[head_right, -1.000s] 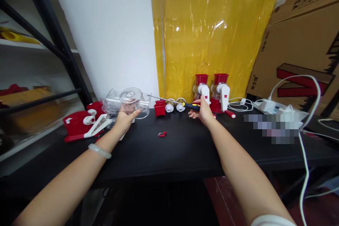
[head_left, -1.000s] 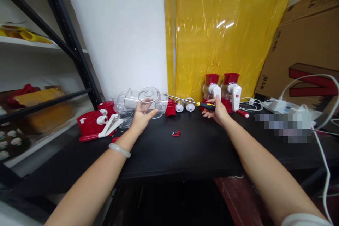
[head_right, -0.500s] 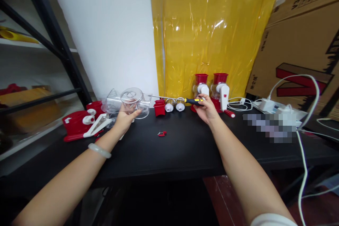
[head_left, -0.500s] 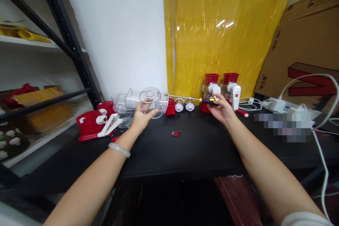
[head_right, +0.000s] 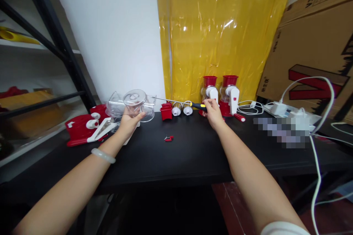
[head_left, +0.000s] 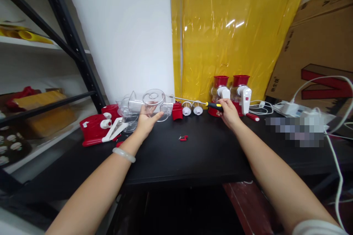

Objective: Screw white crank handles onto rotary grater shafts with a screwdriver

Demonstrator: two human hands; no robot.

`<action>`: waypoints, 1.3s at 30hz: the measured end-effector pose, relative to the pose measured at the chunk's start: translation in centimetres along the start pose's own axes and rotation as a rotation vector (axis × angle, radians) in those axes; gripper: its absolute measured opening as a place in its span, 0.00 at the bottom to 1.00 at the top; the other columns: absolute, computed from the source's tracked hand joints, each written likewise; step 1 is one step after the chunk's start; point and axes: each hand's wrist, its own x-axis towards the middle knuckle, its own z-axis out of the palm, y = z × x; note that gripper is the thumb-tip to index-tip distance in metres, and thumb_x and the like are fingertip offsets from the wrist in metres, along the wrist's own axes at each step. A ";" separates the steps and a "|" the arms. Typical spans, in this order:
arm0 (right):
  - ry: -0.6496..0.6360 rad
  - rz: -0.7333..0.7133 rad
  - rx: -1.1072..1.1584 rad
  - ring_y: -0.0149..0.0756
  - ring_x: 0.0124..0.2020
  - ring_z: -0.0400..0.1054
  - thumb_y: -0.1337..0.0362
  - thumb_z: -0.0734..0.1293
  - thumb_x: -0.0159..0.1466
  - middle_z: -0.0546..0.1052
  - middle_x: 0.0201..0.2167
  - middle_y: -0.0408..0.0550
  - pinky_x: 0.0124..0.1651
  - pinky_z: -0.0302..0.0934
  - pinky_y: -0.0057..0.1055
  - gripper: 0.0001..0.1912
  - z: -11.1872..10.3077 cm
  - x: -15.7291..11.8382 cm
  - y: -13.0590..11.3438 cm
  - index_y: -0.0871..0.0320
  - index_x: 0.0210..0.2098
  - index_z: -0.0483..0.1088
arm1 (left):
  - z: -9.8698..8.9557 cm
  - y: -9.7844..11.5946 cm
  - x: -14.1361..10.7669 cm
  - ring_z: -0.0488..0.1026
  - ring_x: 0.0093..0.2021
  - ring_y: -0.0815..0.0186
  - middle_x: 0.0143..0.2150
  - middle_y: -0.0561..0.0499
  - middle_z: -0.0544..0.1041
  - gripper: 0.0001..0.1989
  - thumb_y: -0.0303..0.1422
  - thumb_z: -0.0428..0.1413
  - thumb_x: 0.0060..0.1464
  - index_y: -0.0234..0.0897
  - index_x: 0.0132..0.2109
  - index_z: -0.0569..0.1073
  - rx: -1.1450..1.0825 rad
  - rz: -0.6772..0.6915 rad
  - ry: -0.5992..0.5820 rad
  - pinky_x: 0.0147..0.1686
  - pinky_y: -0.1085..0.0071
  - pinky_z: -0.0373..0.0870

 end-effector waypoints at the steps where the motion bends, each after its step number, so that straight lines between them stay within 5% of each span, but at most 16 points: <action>1: 0.006 0.007 0.088 0.26 0.20 0.60 0.54 0.74 0.51 0.68 0.24 0.37 0.20 0.55 0.24 0.16 0.0 0.0 -0.3 0.52 0.31 0.65 | 0.0 0.0 0.0 0.69 0.62 0.53 0.56 0.45 0.75 0.33 0.34 0.72 0.34 0.42 0.48 0.68 0.006 -0.002 -0.003 0.63 0.49 0.62; 4: -0.057 0.037 0.311 0.27 0.28 0.64 0.67 0.72 0.45 0.68 0.27 0.37 0.29 0.63 0.25 0.16 -0.2 -0.3 -1.3 0.51 0.33 0.66 | 0.1 0.0 -0.2 0.69 0.62 0.54 0.55 0.45 0.75 0.32 0.34 0.72 0.34 0.42 0.47 0.68 0.022 -0.007 -0.018 0.63 0.50 0.62; 7: -0.130 0.050 0.399 0.29 0.32 0.66 0.69 0.68 0.44 0.68 0.28 0.39 0.35 0.66 0.28 0.16 -0.3 -0.6 -2.0 0.51 0.33 0.67 | 0.0 0.0 -0.3 0.69 0.62 0.54 0.56 0.45 0.74 0.32 0.34 0.72 0.35 0.42 0.48 0.68 0.022 -0.009 -0.020 0.63 0.52 0.63; 10: -0.105 0.059 0.364 0.33 0.33 0.68 0.60 0.68 0.52 0.70 0.28 0.43 0.35 0.68 0.32 0.08 -0.1 -0.6 -1.9 0.52 0.31 0.68 | -0.1 -0.2 -0.1 0.69 0.62 0.54 0.57 0.44 0.74 0.33 0.34 0.72 0.35 0.42 0.49 0.68 0.024 0.012 -0.014 0.63 0.52 0.63; 14: 0.012 0.059 0.193 0.35 0.25 0.67 0.42 0.64 0.57 0.70 0.23 0.43 0.26 0.65 0.33 0.20 0.3 -0.1 -0.8 0.53 0.28 0.67 | -0.3 -0.2 0.0 0.69 0.62 0.54 0.57 0.45 0.74 0.33 0.34 0.72 0.34 0.42 0.49 0.68 0.023 0.022 -0.019 0.63 0.53 0.63; 18: 0.005 0.022 -0.052 0.32 0.17 0.62 0.38 0.64 0.58 0.66 0.17 0.41 0.18 0.55 0.29 0.24 0.0 0.0 -0.1 0.53 0.30 0.67 | -0.3 -0.3 0.0 0.69 0.62 0.54 0.56 0.45 0.74 0.33 0.34 0.72 0.34 0.42 0.48 0.68 0.024 0.018 -0.013 0.63 0.53 0.63; 22: 0.018 -0.057 -0.016 0.26 0.15 0.55 0.48 0.72 0.54 0.64 0.18 0.36 0.16 0.45 0.25 0.18 0.0 -0.2 -0.3 0.52 0.29 0.65 | -0.2 -0.3 0.0 0.70 0.62 0.54 0.57 0.44 0.74 0.33 0.34 0.72 0.34 0.42 0.49 0.68 0.029 0.023 -0.018 0.62 0.53 0.64; 30: -0.146 0.022 0.349 0.29 0.32 0.65 0.70 0.72 0.43 0.70 0.28 0.38 0.33 0.62 0.26 0.17 0.0 -0.7 -1.7 0.51 0.31 0.67 | 0.1 0.0 -0.3 0.70 0.62 0.55 0.60 0.43 0.72 0.32 0.34 0.71 0.37 0.42 0.50 0.67 0.003 -0.035 -0.024 0.62 0.54 0.65; 34: -0.072 0.053 0.322 0.30 0.29 0.67 0.56 0.71 0.53 0.70 0.26 0.41 0.32 0.64 0.29 0.11 0.3 -0.5 -1.4 0.54 0.28 0.68 | 0.1 0.0 -0.3 0.69 0.62 0.54 0.60 0.43 0.72 0.33 0.34 0.72 0.36 0.42 0.50 0.67 -0.003 -0.026 -0.010 0.62 0.53 0.65; 39: 0.007 0.124 0.102 0.32 0.17 0.62 0.34 0.59 0.59 0.68 0.17 0.43 0.18 0.54 0.28 0.29 0.0 -0.1 -0.6 0.54 0.25 0.66 | 0.1 0.0 -0.3 0.69 0.62 0.53 0.56 0.44 0.74 0.32 0.34 0.72 0.34 0.42 0.47 0.68 0.015 -0.026 -0.024 0.63 0.50 0.63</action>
